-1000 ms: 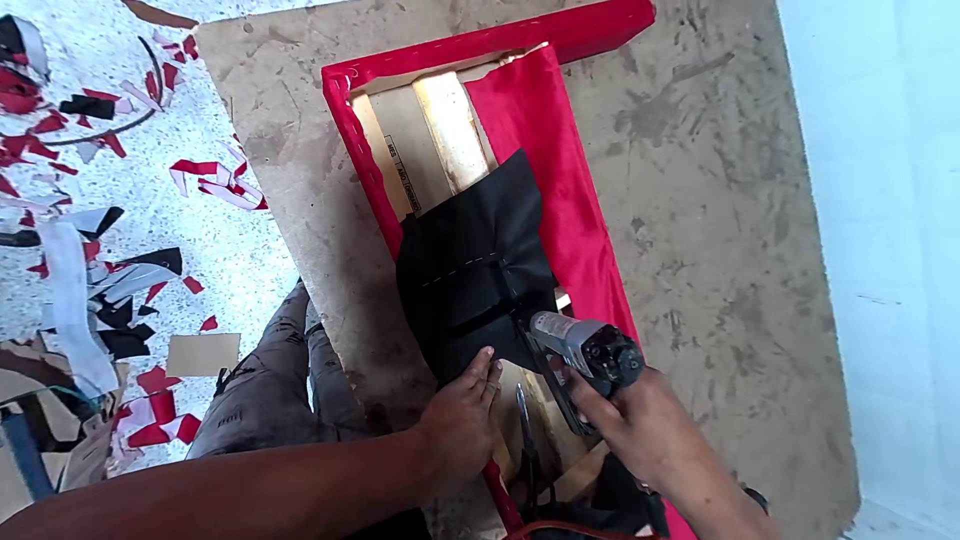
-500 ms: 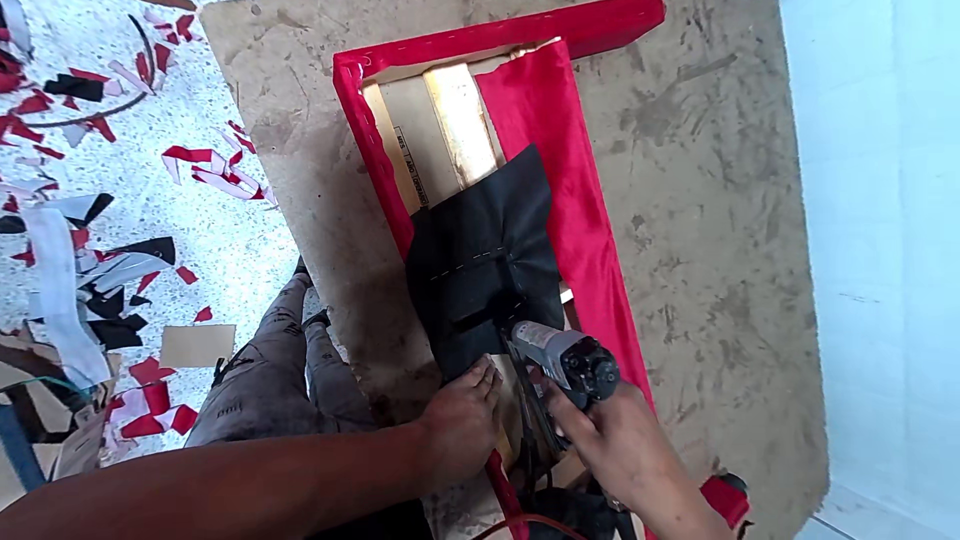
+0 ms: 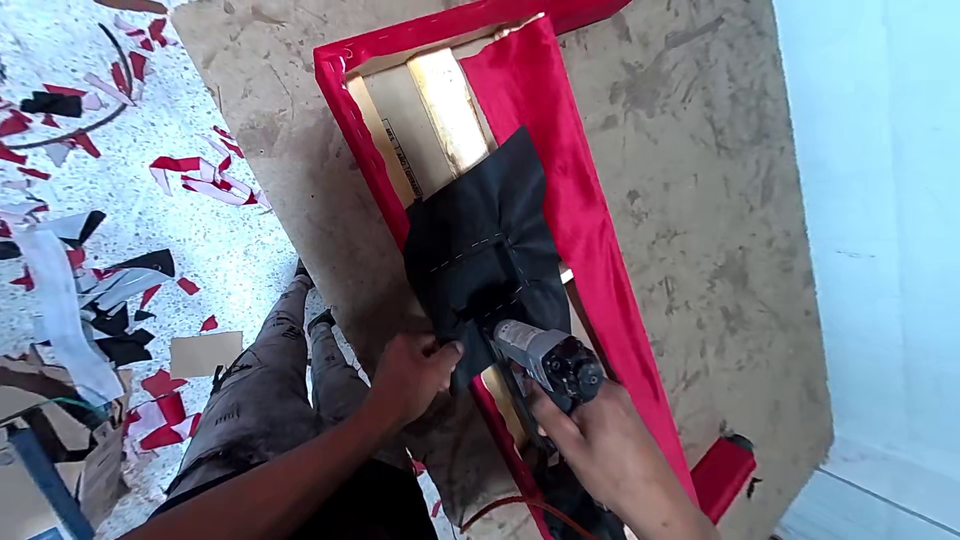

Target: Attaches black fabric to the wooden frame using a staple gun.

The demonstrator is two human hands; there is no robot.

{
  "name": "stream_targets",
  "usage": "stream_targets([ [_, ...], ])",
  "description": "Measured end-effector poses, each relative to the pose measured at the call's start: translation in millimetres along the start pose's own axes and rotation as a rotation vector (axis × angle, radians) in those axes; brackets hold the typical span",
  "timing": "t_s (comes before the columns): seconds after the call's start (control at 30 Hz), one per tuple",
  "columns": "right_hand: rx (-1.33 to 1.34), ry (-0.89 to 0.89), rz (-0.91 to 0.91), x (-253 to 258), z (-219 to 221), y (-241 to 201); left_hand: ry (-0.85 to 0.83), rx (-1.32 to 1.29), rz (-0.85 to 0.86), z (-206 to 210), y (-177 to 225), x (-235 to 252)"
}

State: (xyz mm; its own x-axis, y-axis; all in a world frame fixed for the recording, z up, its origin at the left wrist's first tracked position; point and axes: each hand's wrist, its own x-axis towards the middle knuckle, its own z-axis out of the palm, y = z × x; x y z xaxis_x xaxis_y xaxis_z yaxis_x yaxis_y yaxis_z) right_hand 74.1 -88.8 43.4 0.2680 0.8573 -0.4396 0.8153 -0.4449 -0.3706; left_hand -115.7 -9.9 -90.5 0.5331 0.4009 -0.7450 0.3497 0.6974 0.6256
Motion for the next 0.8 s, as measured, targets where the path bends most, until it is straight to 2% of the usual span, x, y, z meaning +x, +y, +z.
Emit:
stream_targets([
  [0.23,0.04,0.007,0.025,-8.0,9.1,-8.9,-0.096,0.179,0.1,-15.7,-9.9,-2.8],
  [0.47,0.079,0.02,0.107,-19.1,18.2,-11.9,-0.224,0.225,0.098,-31.5,-9.4,1.6],
  [0.53,0.179,0.065,0.195,-32.2,15.1,-15.2,-0.262,0.24,0.104,-38.6,-2.7,1.6],
  [0.6,0.348,0.115,0.333,-48.4,16.9,-27.4,-0.216,0.255,0.114,-44.8,10.5,1.0],
  [0.7,0.674,0.199,0.579,-63.9,22.8,-61.5,-0.157,0.216,0.109,-44.7,41.0,13.7],
  [0.8,0.927,0.349,0.715,-55.5,38.5,-98.5,-0.185,0.224,0.098,-45.1,55.2,27.3],
])
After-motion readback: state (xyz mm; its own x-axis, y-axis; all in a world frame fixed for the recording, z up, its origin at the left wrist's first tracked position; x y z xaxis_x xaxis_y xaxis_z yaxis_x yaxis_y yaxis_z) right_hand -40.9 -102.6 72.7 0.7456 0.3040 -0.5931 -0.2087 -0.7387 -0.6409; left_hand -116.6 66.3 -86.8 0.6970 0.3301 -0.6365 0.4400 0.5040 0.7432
